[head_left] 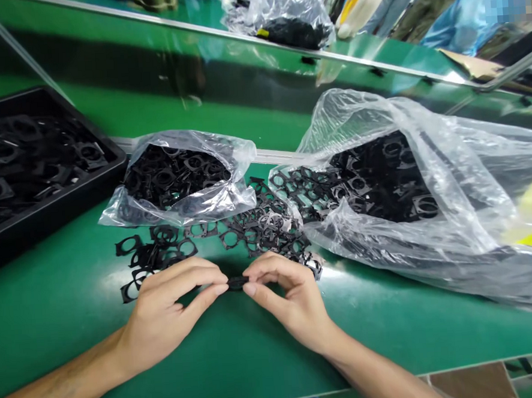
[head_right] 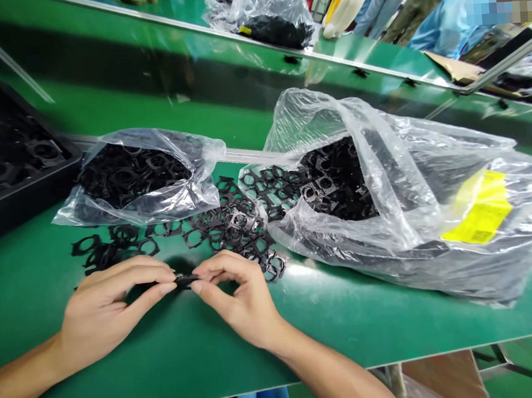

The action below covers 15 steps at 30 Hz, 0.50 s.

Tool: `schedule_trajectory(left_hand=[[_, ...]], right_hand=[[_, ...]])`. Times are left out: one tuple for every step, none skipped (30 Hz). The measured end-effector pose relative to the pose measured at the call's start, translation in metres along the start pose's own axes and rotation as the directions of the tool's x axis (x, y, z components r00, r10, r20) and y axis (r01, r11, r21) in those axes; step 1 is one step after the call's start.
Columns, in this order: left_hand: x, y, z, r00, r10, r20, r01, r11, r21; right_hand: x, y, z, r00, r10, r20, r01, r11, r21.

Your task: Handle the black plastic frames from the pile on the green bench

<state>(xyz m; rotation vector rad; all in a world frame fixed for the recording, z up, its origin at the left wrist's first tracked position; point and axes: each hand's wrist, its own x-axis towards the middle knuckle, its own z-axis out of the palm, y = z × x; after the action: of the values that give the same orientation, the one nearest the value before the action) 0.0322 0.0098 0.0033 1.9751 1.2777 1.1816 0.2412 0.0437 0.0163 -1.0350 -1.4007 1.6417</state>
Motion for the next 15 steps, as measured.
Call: schedule_trajectory(left_hand=[[-0.0001,0.0002,-0.0002,1.0,0.013,0.003,-0.013,1.0,0.004],[-0.0002,0.0004,-0.0003,1.0,0.022,0.008,-0.022,1.0,0.003],[-0.0003,0.0004,-0.0003,1.0,0.027,0.012,-0.027,1.0,-0.003],[-0.0005,0.0002,-0.0004,1.0,0.024,0.017,-0.024,1.0,-0.01],[-0.0006,-0.0002,-0.0004,1.0,0.015,0.024,-0.014,1.0,-0.017],[-0.0007,-0.0009,-0.0003,1.0,0.002,0.03,-0.001,1.0,-0.02],[-0.0008,-0.0018,-0.0003,0.999,-0.011,0.037,0.012,1.0,-0.018],[-0.0009,-0.0028,-0.0002,0.999,-0.016,0.042,0.017,1.0,-0.012],[-0.001,-0.0039,-0.0001,0.999,-0.011,0.049,0.011,1.0,-0.002],[-0.0012,-0.0049,0.0001,0.998,0.006,0.058,-0.006,1.0,0.009],[-0.0015,-0.0057,0.0004,0.997,0.034,0.07,-0.036,0.999,0.02],[-0.0018,-0.0062,0.0007,0.994,0.067,0.081,-0.07,0.997,0.032],[-0.0021,-0.0065,0.001,0.991,0.098,0.091,-0.102,0.994,0.042],[-0.0023,-0.0066,0.0013,0.988,0.12,0.097,-0.125,0.991,0.049],[-0.0023,-0.0065,0.0014,0.987,0.131,0.097,-0.137,0.989,0.054]], right_hand=[[-0.0001,0.0,-0.0005,1.0,-0.02,-0.004,0.02,0.999,-0.039],[0.0,-0.0001,-0.0009,0.999,-0.032,-0.009,0.032,0.997,-0.07],[0.0002,-0.0001,-0.0012,0.999,-0.031,-0.018,0.029,0.996,-0.084],[0.0004,-0.0001,-0.0012,1.0,-0.01,-0.024,0.008,0.997,-0.071],[0.0008,-0.0001,-0.001,0.999,0.032,-0.021,-0.033,0.999,-0.027],[0.0012,0.0001,-0.0007,0.996,0.09,-0.009,-0.09,0.995,0.039],[0.0017,0.0004,-0.0002,0.988,0.152,0.009,-0.152,0.982,0.114],[0.0024,0.0008,0.0002,0.978,0.206,0.03,-0.208,0.96,0.186],[0.0032,0.0014,0.0005,0.968,0.248,0.043,-0.251,0.936,0.246],[0.0041,0.002,0.0006,0.96,0.277,0.044,-0.277,0.915,0.293],[0.0051,0.0027,0.0005,0.955,0.294,0.034,-0.288,0.899,0.33],[0.006,0.0035,0.0001,0.952,0.304,0.023,-0.291,0.886,0.361],[0.0068,0.0043,-0.0003,0.95,0.311,0.019,-0.294,0.875,0.384],[0.0074,0.0052,-0.0008,0.948,0.317,0.023,-0.3,0.867,0.399],[0.0076,0.0059,-0.0012,0.947,0.319,0.035,-0.306,0.864,0.4]])
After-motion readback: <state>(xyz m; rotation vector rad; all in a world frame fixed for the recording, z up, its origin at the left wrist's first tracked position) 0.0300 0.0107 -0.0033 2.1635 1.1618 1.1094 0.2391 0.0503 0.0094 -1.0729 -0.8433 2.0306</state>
